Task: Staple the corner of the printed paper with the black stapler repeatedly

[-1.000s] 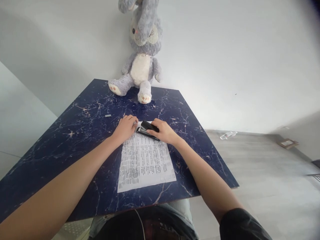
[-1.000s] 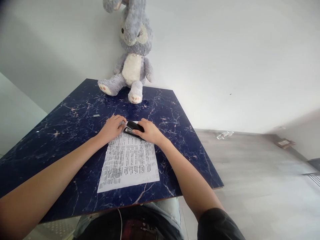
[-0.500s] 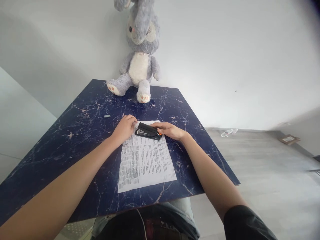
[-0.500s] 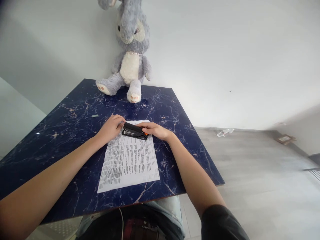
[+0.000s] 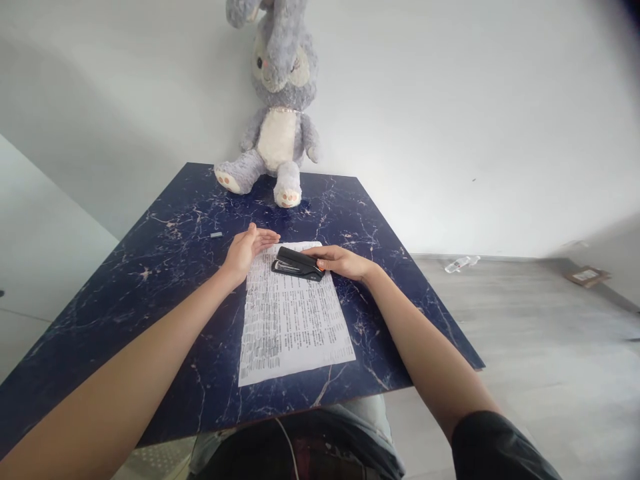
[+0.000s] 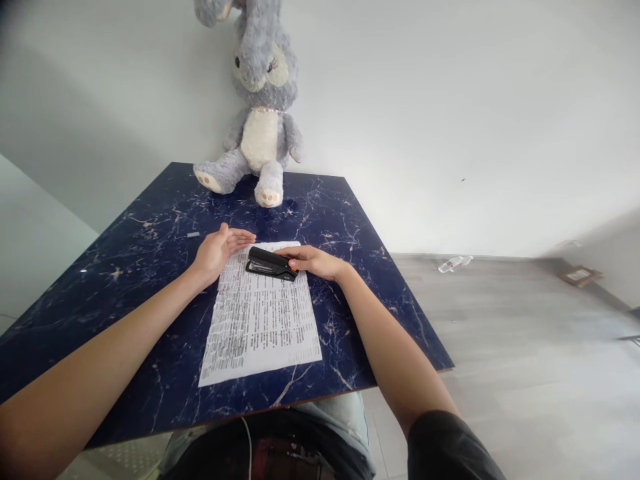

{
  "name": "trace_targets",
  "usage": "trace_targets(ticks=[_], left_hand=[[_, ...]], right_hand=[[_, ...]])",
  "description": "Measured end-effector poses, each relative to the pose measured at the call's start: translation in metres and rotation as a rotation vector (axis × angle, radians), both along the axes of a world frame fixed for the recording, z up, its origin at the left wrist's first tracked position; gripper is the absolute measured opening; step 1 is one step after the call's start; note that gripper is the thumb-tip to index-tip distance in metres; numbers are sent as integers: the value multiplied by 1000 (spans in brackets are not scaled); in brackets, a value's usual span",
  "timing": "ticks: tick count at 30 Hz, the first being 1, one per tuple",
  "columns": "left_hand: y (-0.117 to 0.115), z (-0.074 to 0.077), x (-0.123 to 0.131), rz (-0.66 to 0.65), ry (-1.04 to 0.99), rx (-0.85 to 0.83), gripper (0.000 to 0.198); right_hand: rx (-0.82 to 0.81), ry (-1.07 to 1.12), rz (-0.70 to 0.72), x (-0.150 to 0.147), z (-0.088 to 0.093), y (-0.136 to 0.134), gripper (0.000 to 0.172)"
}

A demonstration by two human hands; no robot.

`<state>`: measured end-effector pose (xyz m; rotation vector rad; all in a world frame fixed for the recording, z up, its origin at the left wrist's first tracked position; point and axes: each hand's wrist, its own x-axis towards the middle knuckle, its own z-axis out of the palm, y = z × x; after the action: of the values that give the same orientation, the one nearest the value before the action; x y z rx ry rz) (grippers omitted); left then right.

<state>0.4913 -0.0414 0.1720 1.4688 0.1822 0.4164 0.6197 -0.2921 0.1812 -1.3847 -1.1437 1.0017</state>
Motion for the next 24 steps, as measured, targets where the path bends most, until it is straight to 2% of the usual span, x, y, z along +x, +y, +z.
trace_targets(ticks=[9,16,20,24], left_hand=[[-2,-5,2,-3,16,55,70],[0,0,0,36,7,-38,70],[0,0,-1,19,2,-48,69],[-1,-2,0,-16,6,6,70]], right_hand=[[-27,21,-9,-1,2,0,53],[-1,0,9,2,1,-2,55],[34,-117,-46,-5,7,0,51],[53,-454,-117,-27,13,14,51]])
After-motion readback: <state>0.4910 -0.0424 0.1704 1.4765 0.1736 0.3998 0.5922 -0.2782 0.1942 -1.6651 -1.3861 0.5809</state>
